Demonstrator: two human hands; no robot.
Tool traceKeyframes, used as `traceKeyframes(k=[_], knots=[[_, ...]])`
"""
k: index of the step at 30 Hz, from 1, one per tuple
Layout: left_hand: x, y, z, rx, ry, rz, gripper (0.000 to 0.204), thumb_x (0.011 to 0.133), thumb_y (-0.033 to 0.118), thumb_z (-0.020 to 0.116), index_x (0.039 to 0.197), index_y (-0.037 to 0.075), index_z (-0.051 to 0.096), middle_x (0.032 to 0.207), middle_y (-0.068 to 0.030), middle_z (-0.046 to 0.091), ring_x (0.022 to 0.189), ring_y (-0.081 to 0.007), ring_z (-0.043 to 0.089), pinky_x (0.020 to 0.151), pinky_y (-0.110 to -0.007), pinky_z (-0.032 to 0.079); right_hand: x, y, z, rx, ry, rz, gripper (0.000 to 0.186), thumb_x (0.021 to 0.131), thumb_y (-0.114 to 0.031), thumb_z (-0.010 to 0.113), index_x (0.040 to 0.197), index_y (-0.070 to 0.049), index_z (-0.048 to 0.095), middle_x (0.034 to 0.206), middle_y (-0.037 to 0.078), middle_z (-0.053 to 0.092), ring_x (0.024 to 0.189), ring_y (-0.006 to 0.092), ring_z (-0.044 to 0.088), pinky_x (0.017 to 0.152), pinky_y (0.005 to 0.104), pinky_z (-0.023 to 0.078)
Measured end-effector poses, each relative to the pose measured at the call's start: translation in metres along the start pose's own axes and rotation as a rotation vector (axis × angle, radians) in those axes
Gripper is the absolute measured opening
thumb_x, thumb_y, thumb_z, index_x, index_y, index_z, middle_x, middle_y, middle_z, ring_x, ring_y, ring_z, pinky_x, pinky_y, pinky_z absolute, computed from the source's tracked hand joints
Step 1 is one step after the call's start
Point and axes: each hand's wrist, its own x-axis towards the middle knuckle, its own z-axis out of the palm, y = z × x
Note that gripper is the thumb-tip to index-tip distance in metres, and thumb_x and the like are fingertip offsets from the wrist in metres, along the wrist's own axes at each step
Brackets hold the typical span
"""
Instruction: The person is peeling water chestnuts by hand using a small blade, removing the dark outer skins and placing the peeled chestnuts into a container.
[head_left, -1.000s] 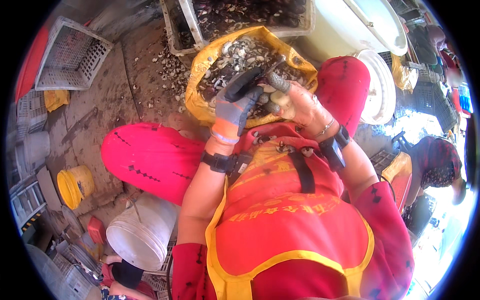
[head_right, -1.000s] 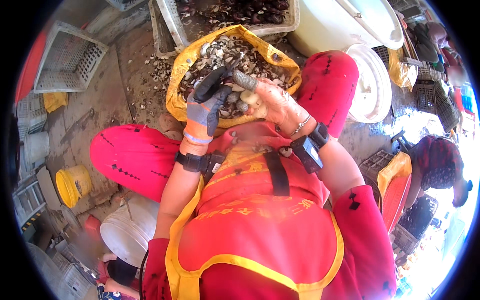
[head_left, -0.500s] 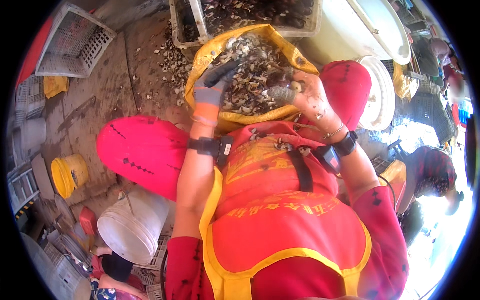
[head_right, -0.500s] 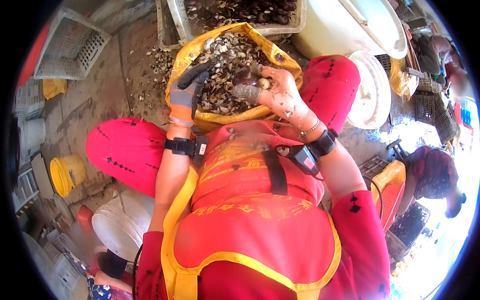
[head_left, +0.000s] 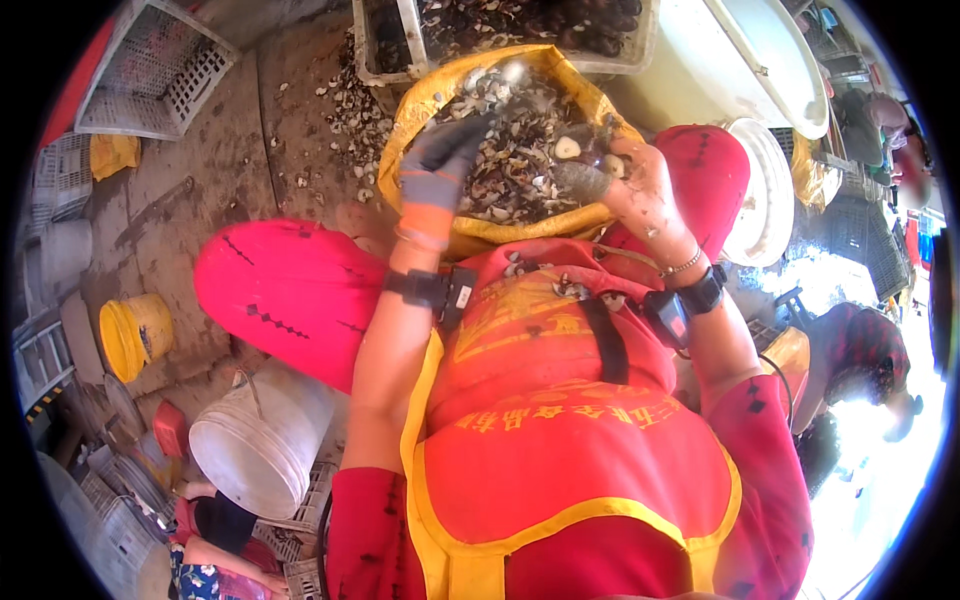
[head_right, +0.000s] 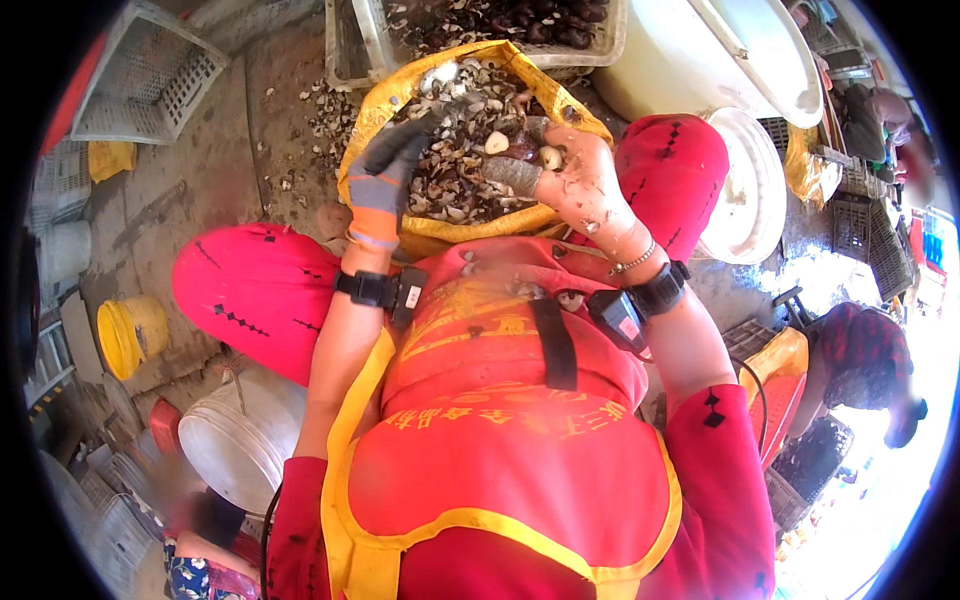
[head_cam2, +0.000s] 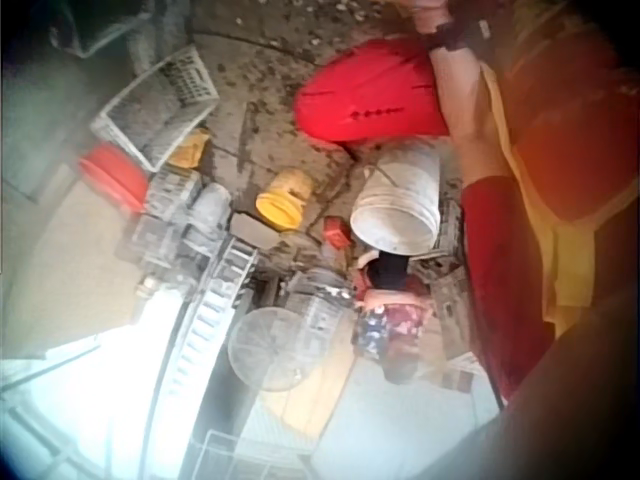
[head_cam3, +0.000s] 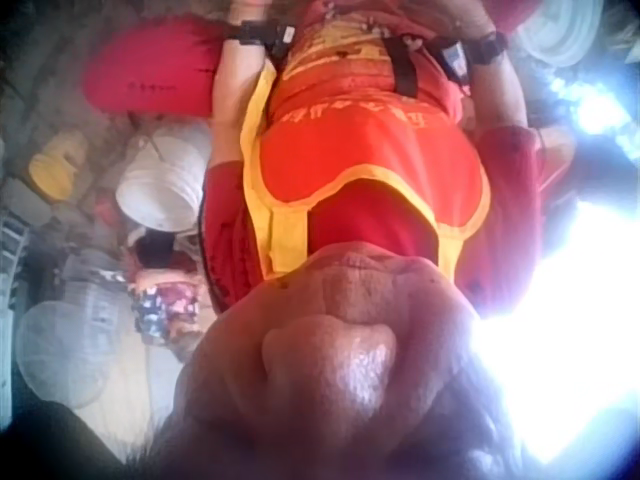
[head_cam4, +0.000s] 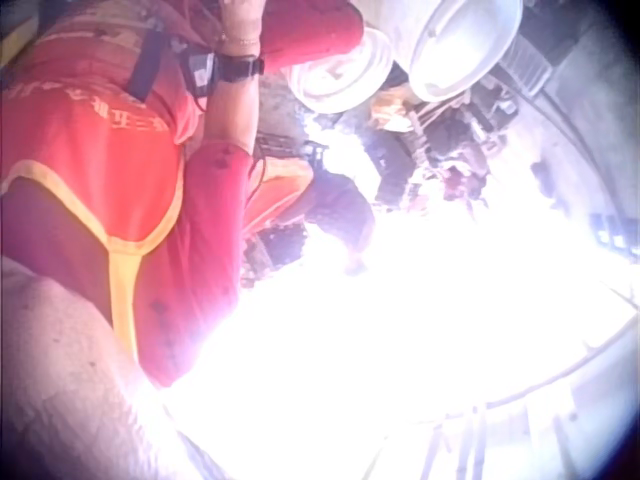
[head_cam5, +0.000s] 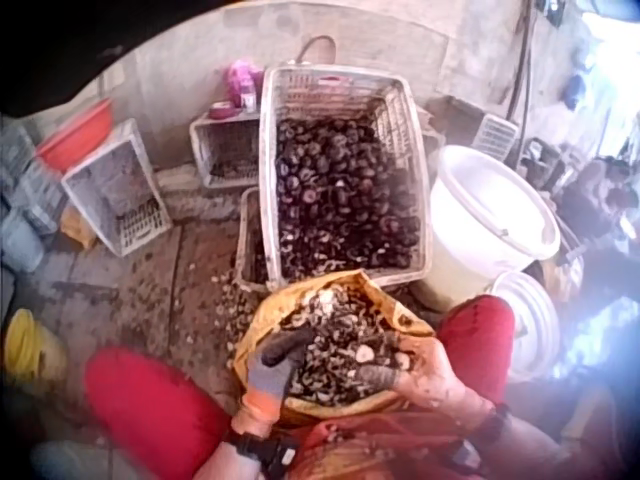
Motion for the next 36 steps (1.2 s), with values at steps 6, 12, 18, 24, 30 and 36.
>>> traceKeyframes(k=[6, 12, 18, 24, 30, 36], knots=[[-0.008, -0.007, 0.009, 0.03, 0.053, 0.053, 0.021, 0.086, 0.003, 0.063, 0.104, 0.01, 0.071, 0.098, -0.0057, 0.068, 0.088, -0.0132, 0.062, 0.078, -0.024, 0.049, 0.004, 0.016, -0.002, -0.008, -0.011, -0.062, 0.035, 0.083, -0.005, 0.07, 0.115, 0.005, 0.059, 0.102, 0.007, 0.067, 0.093, 0.0113, 0.062, 0.083, 0.025, 0.051], [-0.007, 0.011, 0.018, 0.142, 0.013, 0.12, 0.021, 0.084, 0.002, 0.063, 0.101, 0.009, 0.073, 0.096, -0.0076, 0.069, 0.087, -0.019, 0.063, 0.08, -0.029, 0.048, 0.017, 0.02, 0.001, 0.054, 0.159, -0.225, 0.036, 0.084, 0.005, 0.06, 0.119, 0.007, 0.056, 0.107, 0.007, 0.065, 0.093, 0.0115, 0.062, 0.082, 0.0245, 0.051], [-0.01, 0.005, 0.02, 0.171, 0.025, 0.048, 0.023, 0.083, 0.002, 0.062, 0.102, 0.01, 0.072, 0.094, -0.0088, 0.069, 0.088, -0.0196, 0.064, 0.08, -0.029, 0.048, 0.037, 0.052, -0.009, -0.387, 0.391, -0.437, 0.038, 0.074, -0.007, 0.068, 0.111, 0.003, 0.063, 0.091, 0.012, 0.068, 0.079, 0.0168, 0.065, 0.072, 0.0286, 0.051], [-0.006, 0.023, 0.001, -0.132, -0.076, -0.501, 0.022, 0.085, 0.001, 0.062, 0.106, 0.005, 0.07, 0.098, -0.0023, 0.071, 0.08, -0.0068, 0.062, 0.072, -0.021, 0.049, 0.033, 0.047, -0.019, -0.872, 0.29, -0.525, 0.041, 0.072, -0.01, 0.069, 0.112, -0.001, 0.063, 0.082, 0.013, 0.066, 0.073, 0.0282, 0.064, 0.065, 0.0348, 0.051], [0.002, 0.011, -0.025, -0.018, -0.338, -0.269, 0.022, 0.085, 0.0, 0.063, 0.106, 0.002, 0.069, 0.103, -0.0047, 0.07, 0.092, -0.0088, 0.063, 0.081, -0.022, 0.049, 0.011, 0.034, -0.021, -0.632, -0.052, -0.269, 0.039, 0.076, -0.015, 0.075, 0.11, 0.001, 0.063, 0.09, 0.015, 0.068, 0.078, 0.0209, 0.064, 0.07, 0.0311, 0.051], [-0.014, -0.005, 0.02, 0.035, -0.227, -0.249, 0.022, 0.086, 0.002, 0.063, 0.107, 0.001, 0.068, 0.104, -0.0072, 0.07, 0.093, -0.011, 0.064, 0.085, -0.024, 0.048, 0.001, 0.048, 0.015, -0.599, -0.2, -0.23, 0.035, 0.081, -0.018, 0.076, 0.107, 0.002, 0.065, 0.09, 0.002, 0.066, 0.081, 0.006, 0.057, 0.072, 0.0236, 0.048]])
